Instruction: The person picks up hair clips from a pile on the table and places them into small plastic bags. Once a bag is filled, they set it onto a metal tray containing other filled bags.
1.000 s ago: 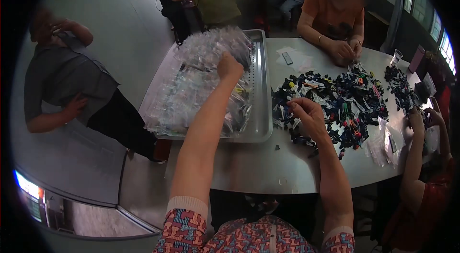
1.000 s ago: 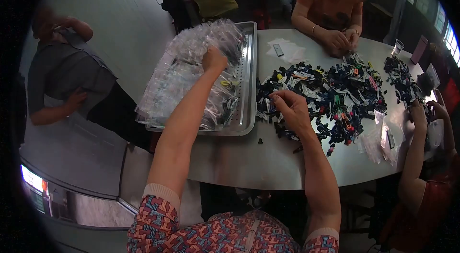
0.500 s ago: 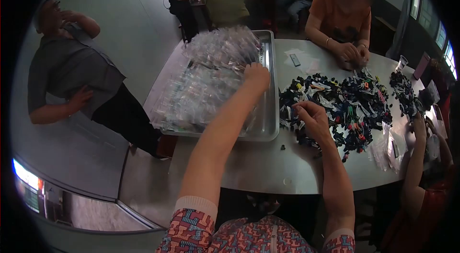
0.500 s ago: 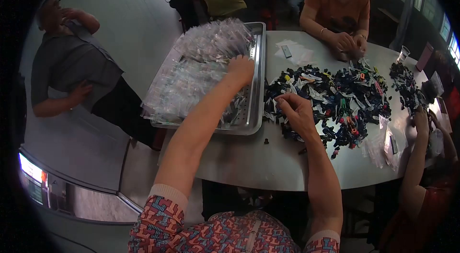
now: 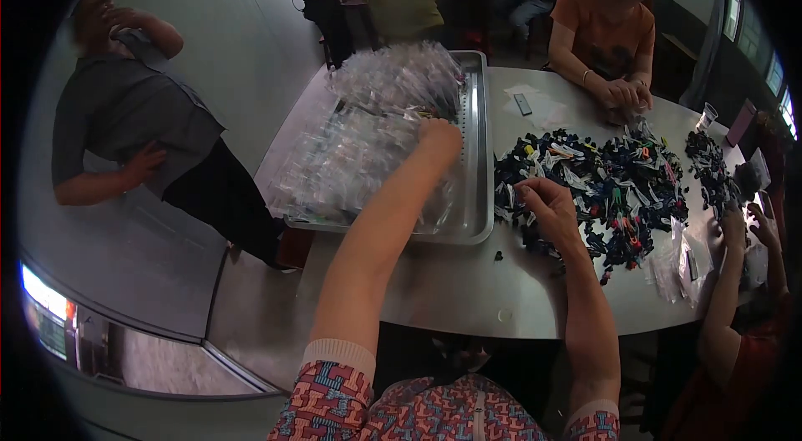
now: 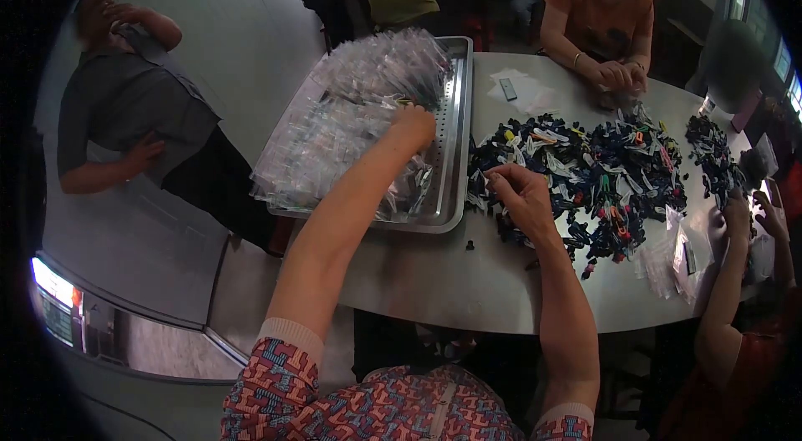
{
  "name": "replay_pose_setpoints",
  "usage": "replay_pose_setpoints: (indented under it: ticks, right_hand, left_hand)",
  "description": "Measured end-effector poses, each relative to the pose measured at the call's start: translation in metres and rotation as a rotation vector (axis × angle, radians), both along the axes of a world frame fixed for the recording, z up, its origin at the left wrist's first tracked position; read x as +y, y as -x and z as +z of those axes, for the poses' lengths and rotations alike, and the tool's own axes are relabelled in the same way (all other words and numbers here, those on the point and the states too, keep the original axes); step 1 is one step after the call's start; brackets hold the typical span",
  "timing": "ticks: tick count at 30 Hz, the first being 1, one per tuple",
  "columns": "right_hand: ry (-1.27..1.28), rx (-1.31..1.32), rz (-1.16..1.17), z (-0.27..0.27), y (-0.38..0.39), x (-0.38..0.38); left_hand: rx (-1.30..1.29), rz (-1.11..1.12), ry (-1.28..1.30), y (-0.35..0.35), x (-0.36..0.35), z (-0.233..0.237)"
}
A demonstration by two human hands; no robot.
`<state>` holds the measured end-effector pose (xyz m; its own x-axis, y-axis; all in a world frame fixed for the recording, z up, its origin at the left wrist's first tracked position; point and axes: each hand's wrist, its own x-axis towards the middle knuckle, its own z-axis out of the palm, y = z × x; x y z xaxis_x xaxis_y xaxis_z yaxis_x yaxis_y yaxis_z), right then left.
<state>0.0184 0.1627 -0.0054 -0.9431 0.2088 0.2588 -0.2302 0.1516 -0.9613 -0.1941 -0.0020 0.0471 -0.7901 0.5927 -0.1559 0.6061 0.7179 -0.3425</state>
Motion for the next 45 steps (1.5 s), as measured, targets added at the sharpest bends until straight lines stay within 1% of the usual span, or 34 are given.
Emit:
replay_pose_setpoints:
  ticks: [1,3,7,9,11,12,14,16,18,20,21,22,23,24,25,26,27,28,29,31,33,35,37,39,41,44,45]
  right_hand:
    - [-0.001,-0.003,-0.004,0.0,0.0,0.0]
    - [-0.011,0.001,0.002,0.0,0.0,0.0]
    - [-0.03,-0.011,-0.003,0.001,0.0,0.0]
    - [-0.022,-0.003,-0.006,-0.001,0.0,0.0]
    - [-0.042,-0.003,-0.022,0.003,-0.001,-0.002]
    - [-0.052,0.061,-0.025,-0.01,0.005,0.002]
    - [0.003,-0.026,-0.034,0.008,-0.004,-0.005]
    - [-0.158,-0.014,-0.122,0.005,-0.001,-0.004]
    - [-0.167,0.014,-0.11,0.014,-0.009,-0.002]
    - [-0.091,0.158,-0.176,-0.005,0.0,0.0]
    - [-0.027,0.243,-0.193,-0.007,0.003,-0.002]
    - [0.04,0.143,-0.212,0.001,-0.001,0.0]
    - [0.109,0.043,-0.228,0.009,-0.005,0.003]
    - [0.042,0.1,-0.269,0.004,0.001,0.013]
    - [0.135,0.187,-0.309,0.005,0.002,0.022]
    - [0.226,0.273,-0.343,0.009,0.002,0.03]
    - [0.31,0.236,-0.409,0.021,-0.007,0.043]
    - [0.288,0.218,-0.477,0.032,-0.018,0.058]
    - [0.268,0.199,-0.543,0.042,-0.031,0.073]
    - [0.278,0.198,-0.579,0.06,-0.063,0.097]
    - [0.07,0.131,-0.663,0.063,-0.094,0.127]
    - [-0.138,0.016,-0.713,0.053,-0.136,0.165]
    - [-0.515,-0.084,-0.9,0.027,-0.185,0.21]
    - [-0.685,-0.244,-1.07,0.025,-0.221,0.207]
    - [-0.71,-0.293,-1.043,0.012,-0.235,0.213]
    - [-0.698,-0.364,-1.02,0.012,-0.228,0.208]
    - [-0.772,-0.34,-1.048,0.011,-0.219,0.208]
  left_hand:
    - [-0.003,-0.004,-0.001,0.0,0.001,0.003]
    - [-0.087,0.022,-0.131,0.003,-0.001,0.01]
    - [-0.096,-0.024,-0.14,0.002,-0.003,0.024]
    - [-0.033,-0.092,-0.164,-0.003,-0.002,0.032]
    - [-0.064,-0.124,-0.149,-0.024,-0.004,0.053]
    - [-0.098,-0.168,-0.131,-0.035,-0.001,0.054]
    - [0.031,-0.412,-0.435,-0.046,-0.013,0.038]
    - [-0.013,-0.603,-0.724,-0.097,-0.016,0.054]
    - [-0.176,-0.718,-0.933,-0.146,-0.011,0.06]
    - [-0.326,-0.703,-1.074,-0.185,-0.007,0.054]
    - [-0.349,-0.754,-1.167,-0.198,-0.001,0.041]
    - [-0.36,-0.776,-1.169,-0.21,0.004,0.028]
    - [-0.436,-0.701,-1.27,-0.222,0.007,0.016]
    - [-0.511,-0.62,-1.37,-0.228,0.011,0.002]
    - [-0.4,-0.68,-1.41,-0.228,0.016,-0.016]
    - [-0.405,-0.69,-1.42,-0.225,0.019,-0.03]
    - [-0.264,-0.761,-1.415,-0.222,0.022,-0.042]
    - [-0.119,-0.825,-1.403,-0.222,0.022,-0.049]
    - [-0.172,-0.805,-1.392,-0.224,0.019,-0.053]
    - [-0.185,-0.815,-1.402,-0.223,0.015,-0.055]
    - [-0.198,-0.828,-1.416,-0.222,0.013,-0.058]
    - [-0.35,-0.742,-1.438,-0.222,0.014,-0.063]
    - [-0.352,-0.717,-1.472,-0.218,0.016,-0.06]
    - [-0.353,-0.696,-1.496,-0.216,0.017,-0.059]
    - [-0.426,-0.635,-1.536,-0.215,0.018,-0.059]
    - [-0.439,-0.624,-1.543,-0.215,0.019,-0.061]
    - [-0.44,-0.625,-1.539,-0.216,0.019,-0.06]
